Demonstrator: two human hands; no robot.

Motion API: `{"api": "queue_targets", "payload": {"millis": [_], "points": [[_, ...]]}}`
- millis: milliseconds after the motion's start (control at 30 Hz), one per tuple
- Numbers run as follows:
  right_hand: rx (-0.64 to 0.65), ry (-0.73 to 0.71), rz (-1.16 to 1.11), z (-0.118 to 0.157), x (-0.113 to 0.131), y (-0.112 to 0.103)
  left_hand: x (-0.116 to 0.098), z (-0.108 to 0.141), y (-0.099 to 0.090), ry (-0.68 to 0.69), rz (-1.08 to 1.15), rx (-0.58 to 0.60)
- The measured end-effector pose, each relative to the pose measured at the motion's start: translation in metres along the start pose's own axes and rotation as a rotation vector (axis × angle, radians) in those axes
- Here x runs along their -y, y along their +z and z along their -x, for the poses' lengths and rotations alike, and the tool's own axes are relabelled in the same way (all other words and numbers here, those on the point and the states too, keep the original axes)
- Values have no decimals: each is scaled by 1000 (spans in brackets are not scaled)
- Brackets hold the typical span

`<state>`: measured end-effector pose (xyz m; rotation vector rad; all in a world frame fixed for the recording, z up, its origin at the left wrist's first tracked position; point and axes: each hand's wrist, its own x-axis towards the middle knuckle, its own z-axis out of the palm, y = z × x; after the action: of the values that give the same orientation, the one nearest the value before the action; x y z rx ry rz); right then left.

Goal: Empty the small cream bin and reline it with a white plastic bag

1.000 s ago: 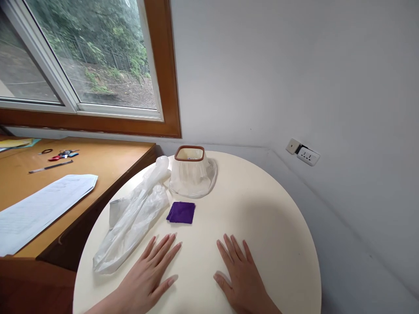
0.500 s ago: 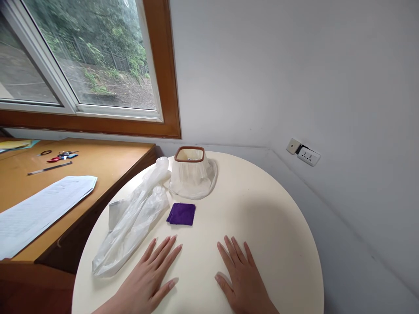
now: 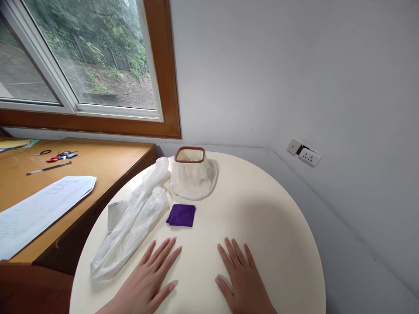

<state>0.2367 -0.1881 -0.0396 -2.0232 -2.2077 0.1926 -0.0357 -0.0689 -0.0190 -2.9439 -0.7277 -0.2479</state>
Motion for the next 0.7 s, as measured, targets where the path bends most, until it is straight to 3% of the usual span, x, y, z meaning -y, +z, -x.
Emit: {"api": "queue_targets", "payload": {"millis": [167,333,500,600,700], "points": [[-39,-22,11,1,-3,3,2,-1,0,2,43,-1],[-217,-87,-47,-20,-7,-14,9,-10,-11,-67,227,-46],[-525,-171,-142,-92,-2,-64,11,-34,-29,-248,430,-161],[-576,-190,-151,-153,4,-92,9,-51,-27,-237,450,-206],[-610,-189,-145,-209,12,-110,7,-66,-14,-174,399,-202]]}}
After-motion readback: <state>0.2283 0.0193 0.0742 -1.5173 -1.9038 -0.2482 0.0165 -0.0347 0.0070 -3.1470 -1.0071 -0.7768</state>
